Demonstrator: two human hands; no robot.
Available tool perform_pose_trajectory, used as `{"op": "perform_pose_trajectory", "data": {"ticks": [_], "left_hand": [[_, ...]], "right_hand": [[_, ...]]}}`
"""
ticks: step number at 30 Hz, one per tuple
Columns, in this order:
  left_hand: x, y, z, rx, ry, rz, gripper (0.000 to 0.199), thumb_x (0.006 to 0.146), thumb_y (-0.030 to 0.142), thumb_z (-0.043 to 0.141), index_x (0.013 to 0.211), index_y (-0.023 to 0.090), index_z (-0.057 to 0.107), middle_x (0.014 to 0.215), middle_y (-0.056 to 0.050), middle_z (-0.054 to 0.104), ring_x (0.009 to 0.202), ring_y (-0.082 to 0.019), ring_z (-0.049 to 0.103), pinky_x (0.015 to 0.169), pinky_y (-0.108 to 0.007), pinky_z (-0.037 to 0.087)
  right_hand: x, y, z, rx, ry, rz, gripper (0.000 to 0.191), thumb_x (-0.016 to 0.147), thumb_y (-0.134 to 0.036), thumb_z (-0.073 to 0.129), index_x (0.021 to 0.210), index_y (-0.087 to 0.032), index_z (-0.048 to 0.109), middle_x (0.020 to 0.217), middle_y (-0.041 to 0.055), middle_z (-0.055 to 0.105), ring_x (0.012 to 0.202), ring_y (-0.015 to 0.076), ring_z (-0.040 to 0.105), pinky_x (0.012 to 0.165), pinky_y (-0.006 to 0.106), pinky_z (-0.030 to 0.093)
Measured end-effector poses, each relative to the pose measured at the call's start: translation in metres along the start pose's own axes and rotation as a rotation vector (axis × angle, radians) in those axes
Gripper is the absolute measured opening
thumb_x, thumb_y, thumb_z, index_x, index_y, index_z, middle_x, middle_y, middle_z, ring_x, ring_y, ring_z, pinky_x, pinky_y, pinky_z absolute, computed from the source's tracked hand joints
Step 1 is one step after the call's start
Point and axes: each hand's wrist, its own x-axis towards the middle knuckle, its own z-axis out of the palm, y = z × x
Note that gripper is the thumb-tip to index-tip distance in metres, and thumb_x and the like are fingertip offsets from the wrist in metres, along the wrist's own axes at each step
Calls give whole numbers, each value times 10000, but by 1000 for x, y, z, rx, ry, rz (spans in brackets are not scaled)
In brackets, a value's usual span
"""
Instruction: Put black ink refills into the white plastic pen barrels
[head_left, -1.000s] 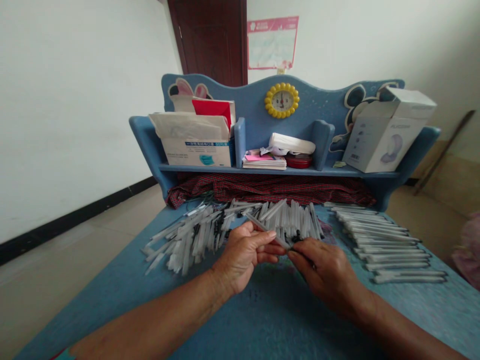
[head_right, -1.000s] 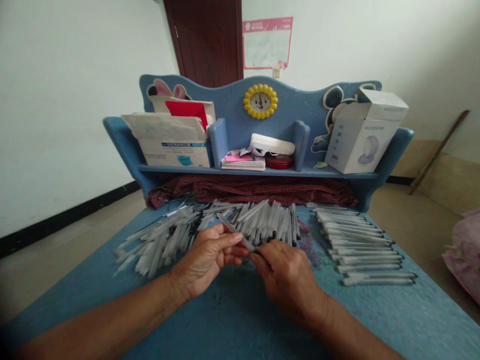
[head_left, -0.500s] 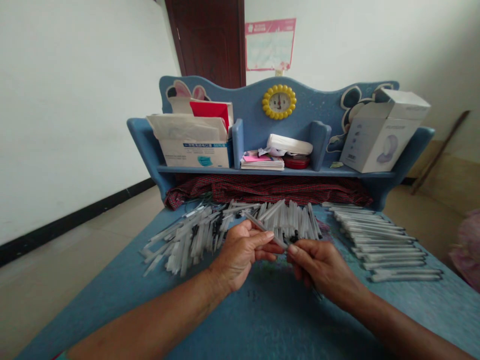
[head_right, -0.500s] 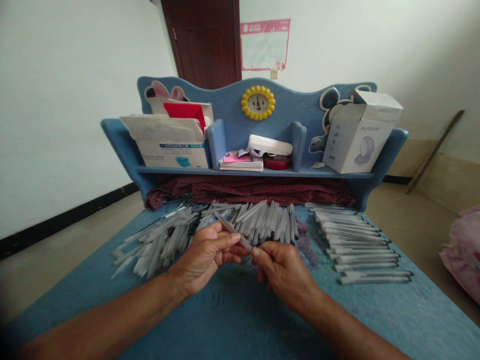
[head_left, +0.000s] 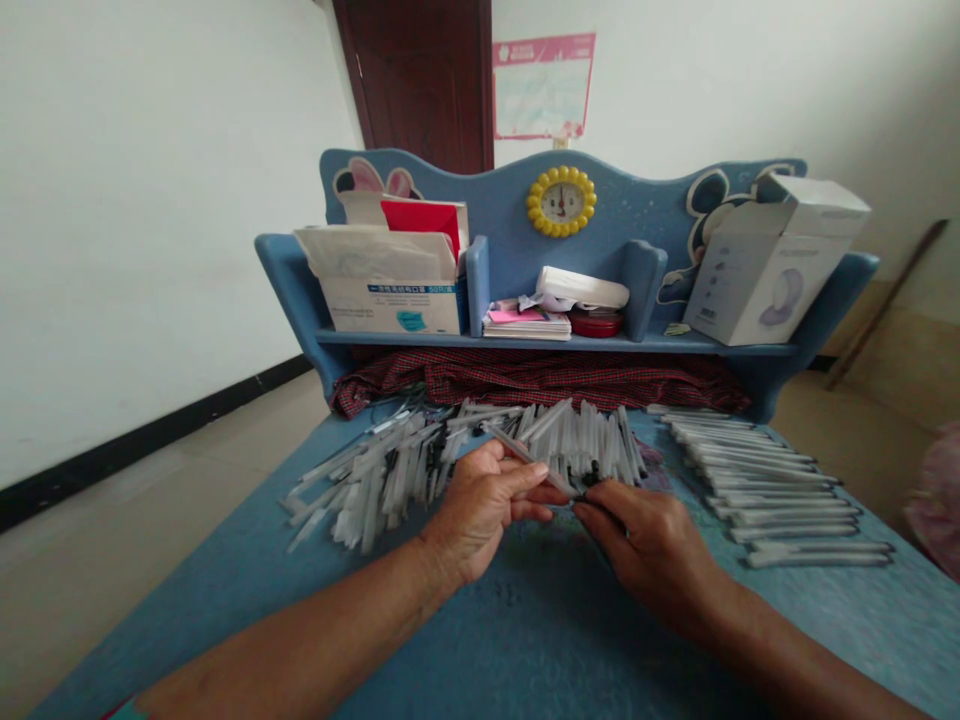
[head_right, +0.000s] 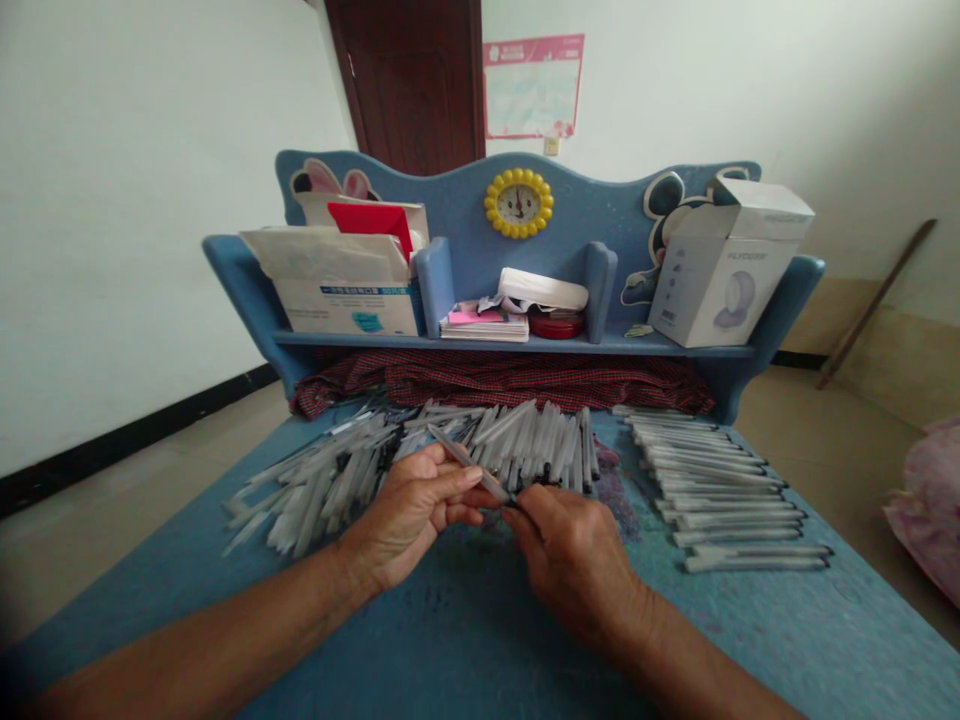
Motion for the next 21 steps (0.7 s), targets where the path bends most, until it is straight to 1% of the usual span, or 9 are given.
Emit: {"op": "perform_pose_trajectory", "data": {"ticks": [1, 4, 6, 9, 11, 15, 17, 19, 21], "left_hand": [[0, 0, 0, 2, -4, -2, 237, 692, 182, 646, 823, 142, 453, 739, -81, 670, 656, -195, 661, 481, -214, 491], [-1, 1, 1, 3, -11, -9, 245, 695, 181, 643, 824, 148, 437, 734, -80, 669, 657, -198, 661, 481, -214, 488], [-1, 1, 1, 8, -6, -9, 234, 704, 173, 629, 827, 147, 432, 740, -81, 667, 653, -191, 660, 480, -209, 485], [-1, 2, 1, 13, 6, -13, 220, 707, 163, 620, 821, 144, 432, 742, -76, 662, 652, -185, 657, 485, -207, 485], [-1, 3, 1, 8, 4, -19, 233, 697, 166, 630, 817, 145, 432, 736, -74, 658, 651, -187, 657, 482, -208, 484], [0, 3, 1, 1, -12, -13, 256, 688, 185, 644, 819, 147, 428, 743, -78, 657, 665, -196, 658, 482, -211, 484], [0, 3, 0, 1, -6, -6, 259, 687, 190, 646, 821, 148, 428, 748, -78, 657, 671, -197, 658, 485, -213, 486], [0, 3, 0, 4, 5, -3, 258, 685, 189, 646, 817, 150, 428, 746, -75, 656, 660, -191, 656, 483, -213, 486], [0, 3, 0, 8, 7, 2, 255, 685, 189, 645, 811, 150, 427, 736, -69, 654, 646, -185, 654, 481, -212, 485]], "right_hand": [[0, 0, 0, 55, -32, 37, 294, 861, -316, 388, 618, -181, 484, 549, -6, 495, 488, 89, 441, 487, 208, 319], [3, 0, -1, 336, -207, 253, 395, 879, -420, 306, 627, -174, 485, 493, -20, 474, 416, 80, 432, 390, 178, 295], [4, 0, -3, 403, -253, 300, 352, 855, -443, 359, 699, -167, 513, 512, -24, 496, 418, 82, 446, 378, 174, 288], [4, 0, -4, 240, -124, 219, 163, 776, -347, 521, 794, -185, 517, 512, -54, 482, 434, 82, 429, 415, 186, 279], [4, -1, -3, 179, -68, 168, 105, 783, -299, 505, 764, -196, 509, 503, -60, 463, 434, 82, 418, 433, 194, 281], [3, 1, 2, 318, -164, 194, 334, 868, -360, 343, 623, -183, 485, 504, -32, 473, 428, 82, 437, 404, 187, 285], [3, 3, 3, 321, -164, 206, 281, 849, -375, 389, 698, -180, 525, 504, -37, 485, 420, 81, 434, 397, 186, 279], [3, 4, 4, 256, -100, 181, 161, 800, -340, 483, 823, -191, 538, 498, -58, 475, 419, 83, 416, 406, 189, 269], [4, 3, 4, 229, -55, 157, 123, 785, -314, 504, 825, -200, 526, 490, -66, 454, 423, 83, 402, 413, 191, 267]]}}
